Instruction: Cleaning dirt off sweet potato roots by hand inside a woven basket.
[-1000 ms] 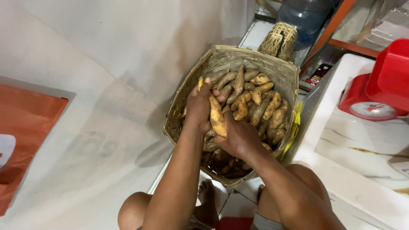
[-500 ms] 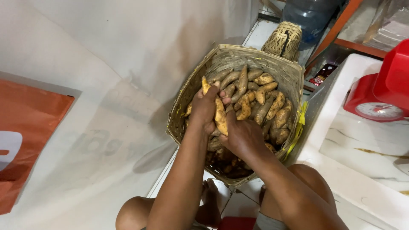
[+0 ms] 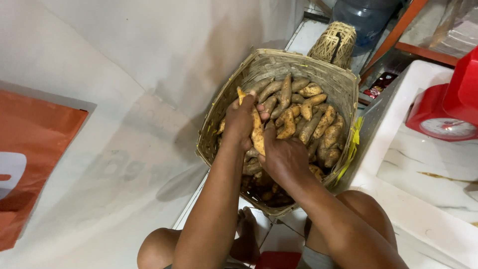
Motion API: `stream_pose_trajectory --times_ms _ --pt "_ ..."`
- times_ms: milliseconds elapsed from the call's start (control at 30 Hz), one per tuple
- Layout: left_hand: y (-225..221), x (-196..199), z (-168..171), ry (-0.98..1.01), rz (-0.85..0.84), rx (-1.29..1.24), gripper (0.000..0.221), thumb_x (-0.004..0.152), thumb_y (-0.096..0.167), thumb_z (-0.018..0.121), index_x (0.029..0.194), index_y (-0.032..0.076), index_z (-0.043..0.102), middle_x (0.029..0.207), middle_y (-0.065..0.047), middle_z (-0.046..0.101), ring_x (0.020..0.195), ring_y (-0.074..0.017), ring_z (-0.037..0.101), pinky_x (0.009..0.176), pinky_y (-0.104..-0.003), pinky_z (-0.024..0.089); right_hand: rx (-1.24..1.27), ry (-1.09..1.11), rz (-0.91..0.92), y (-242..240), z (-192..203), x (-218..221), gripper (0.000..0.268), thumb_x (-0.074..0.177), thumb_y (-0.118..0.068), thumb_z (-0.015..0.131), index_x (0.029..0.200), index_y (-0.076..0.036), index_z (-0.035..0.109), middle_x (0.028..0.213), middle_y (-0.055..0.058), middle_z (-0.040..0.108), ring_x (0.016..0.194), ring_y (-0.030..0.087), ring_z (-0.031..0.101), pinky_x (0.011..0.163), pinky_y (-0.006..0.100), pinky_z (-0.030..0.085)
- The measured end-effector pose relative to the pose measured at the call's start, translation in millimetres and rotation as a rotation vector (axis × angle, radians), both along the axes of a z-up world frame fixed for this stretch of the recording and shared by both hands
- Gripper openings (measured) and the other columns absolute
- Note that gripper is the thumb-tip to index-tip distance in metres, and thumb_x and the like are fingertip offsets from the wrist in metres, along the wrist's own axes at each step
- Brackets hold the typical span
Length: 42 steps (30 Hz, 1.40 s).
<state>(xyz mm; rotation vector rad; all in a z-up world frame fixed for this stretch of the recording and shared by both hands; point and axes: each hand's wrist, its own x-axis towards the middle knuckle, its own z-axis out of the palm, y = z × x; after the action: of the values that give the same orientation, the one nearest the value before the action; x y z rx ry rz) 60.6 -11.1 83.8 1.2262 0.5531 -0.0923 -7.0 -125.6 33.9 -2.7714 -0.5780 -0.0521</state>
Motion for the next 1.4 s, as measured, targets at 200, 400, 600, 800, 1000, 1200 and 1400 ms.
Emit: stream_pose_trajectory --times_ms 200,400,600,800,1000,1200,1400 --pt "-5 -21 -23 -0.164 -0.205 -0.114 0.037 0.090 0.015 0.071 0.120 0.000 0.055 0.088 -0.014 0.069 0.075 -0.0208 0.076 0.074 -0.032 0.062 0.546 0.668 -0.065 -17 16 2 0.064 0.077 -0.040 0.076 0.128 -0.006 0.056 0.092 0.019 0.077 0.094 0.044 0.074 0.083 0.053 0.056" --pt "7 -32 -18 -0.196 -0.267 0.208 0.057 0.084 0.010 0.076 0.133 0.001 0.048 0.101 -0.017 0.073 0.085 -0.0263 0.075 0.085 -0.041 0.061 0.573 0.753 -0.132 -20 46 14 0.066 0.078 -0.032 0.065 0.132 0.006 0.056 0.099 0.027 0.075 0.097 0.048 0.072 0.090 0.058 0.055" --pt "-9 -12 -22 -0.019 -0.058 0.534 0.045 0.078 0.034 0.083 0.113 0.012 0.067 0.082 -0.007 0.072 0.075 -0.0176 0.073 0.074 -0.033 0.058 0.046 0.415 -0.131 4 35 7 0.062 0.083 -0.041 0.061 0.129 0.000 0.050 0.085 0.018 0.076 0.085 0.041 0.076 0.083 0.057 0.058" --pt "1 -6 3 -0.089 -0.045 -0.067 0.028 0.091 0.026 0.076 0.098 0.005 0.060 0.077 -0.010 0.066 0.059 -0.0177 0.073 0.057 -0.027 0.061 0.122 0.549 -0.093 -4 70 5 0.049 0.086 -0.041 0.061 0.121 -0.009 0.048 0.089 0.020 0.076 0.088 0.043 0.076 0.081 0.055 0.056" --pt "15 -29 -42 -0.252 -0.293 -0.558 0.041 0.086 0.004 0.079 0.120 0.008 0.058 0.092 -0.016 0.072 0.084 -0.0273 0.079 0.082 -0.047 0.064 1.251 1.062 -0.125 -17 -19 18 0.030 0.068 -0.012 0.074 0.094 0.003 0.069 0.060 0.007 0.060 0.047 0.016 0.058 0.046 0.025 0.045" --pt "5 -9 -25 -0.162 -0.008 -0.188 0.036 0.089 0.008 0.074 0.119 0.003 0.054 0.095 -0.013 0.068 0.078 -0.0268 0.078 0.076 -0.038 0.066 0.615 0.581 -0.129 -11 48 1 0.040 0.072 -0.028 0.072 0.105 -0.007 0.064 0.083 0.023 0.071 0.083 0.045 0.072 0.068 0.050 0.051" --pt "-17 -32 21 -0.193 -0.034 -0.095 0.037 0.087 0.000 0.071 0.118 -0.001 0.051 0.091 -0.014 0.065 0.073 -0.0256 0.076 0.072 -0.036 0.066 0.329 0.485 -0.217 -8 31 5 0.042 0.077 -0.034 0.071 0.112 -0.013 0.063 0.087 0.017 0.075 0.092 0.040 0.074 0.082 0.052 0.057"
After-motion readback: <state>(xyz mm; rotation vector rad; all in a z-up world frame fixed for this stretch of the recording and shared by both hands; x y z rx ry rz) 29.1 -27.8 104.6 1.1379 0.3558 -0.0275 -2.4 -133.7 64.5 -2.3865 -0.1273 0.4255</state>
